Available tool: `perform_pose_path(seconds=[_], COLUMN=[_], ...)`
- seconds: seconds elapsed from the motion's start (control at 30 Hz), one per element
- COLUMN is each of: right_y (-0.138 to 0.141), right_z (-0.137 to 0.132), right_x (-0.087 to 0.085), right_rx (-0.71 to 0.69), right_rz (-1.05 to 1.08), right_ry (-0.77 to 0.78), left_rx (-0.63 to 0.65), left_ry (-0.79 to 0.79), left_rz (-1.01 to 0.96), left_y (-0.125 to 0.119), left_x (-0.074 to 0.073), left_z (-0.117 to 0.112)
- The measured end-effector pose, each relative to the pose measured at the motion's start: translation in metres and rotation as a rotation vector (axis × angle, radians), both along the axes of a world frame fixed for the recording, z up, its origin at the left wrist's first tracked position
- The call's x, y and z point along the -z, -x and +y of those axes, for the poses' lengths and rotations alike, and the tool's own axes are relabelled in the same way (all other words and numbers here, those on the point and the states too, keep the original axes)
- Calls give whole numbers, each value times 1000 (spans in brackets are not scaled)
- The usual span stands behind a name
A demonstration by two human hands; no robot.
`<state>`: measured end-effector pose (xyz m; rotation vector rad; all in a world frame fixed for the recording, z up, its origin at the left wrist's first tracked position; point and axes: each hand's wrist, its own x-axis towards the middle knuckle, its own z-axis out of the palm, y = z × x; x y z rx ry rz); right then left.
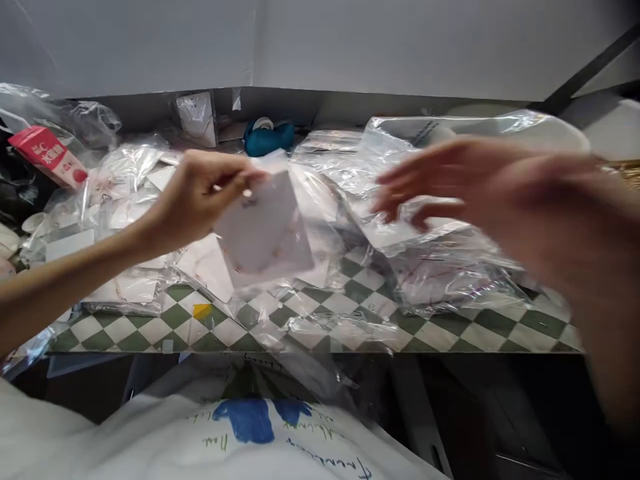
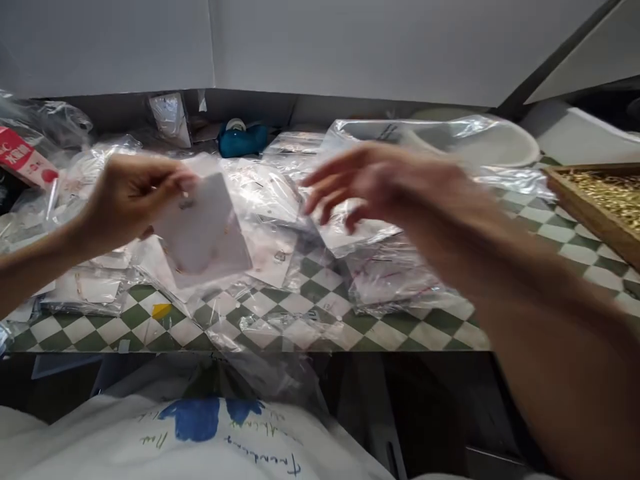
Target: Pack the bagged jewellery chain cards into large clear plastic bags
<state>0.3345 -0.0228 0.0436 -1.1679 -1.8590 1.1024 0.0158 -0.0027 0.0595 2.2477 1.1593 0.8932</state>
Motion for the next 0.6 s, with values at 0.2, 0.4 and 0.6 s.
perform_pose_path(seconds=[0.2,0.4,0.6], right_y=[45,24,23], right_z=[19,11,1], right_x=[13,26,32], right_rx=[-72,155,320], right_rz=[193,346,339], right_ry=[141,22,-289], left_rx=[36,-17,55], left_ry=[196,775,1039], left_rz=[-198,-540,-710], left_y=[-55,-60,-70], left_x=[0,30,53], left_z=[9,10,5])
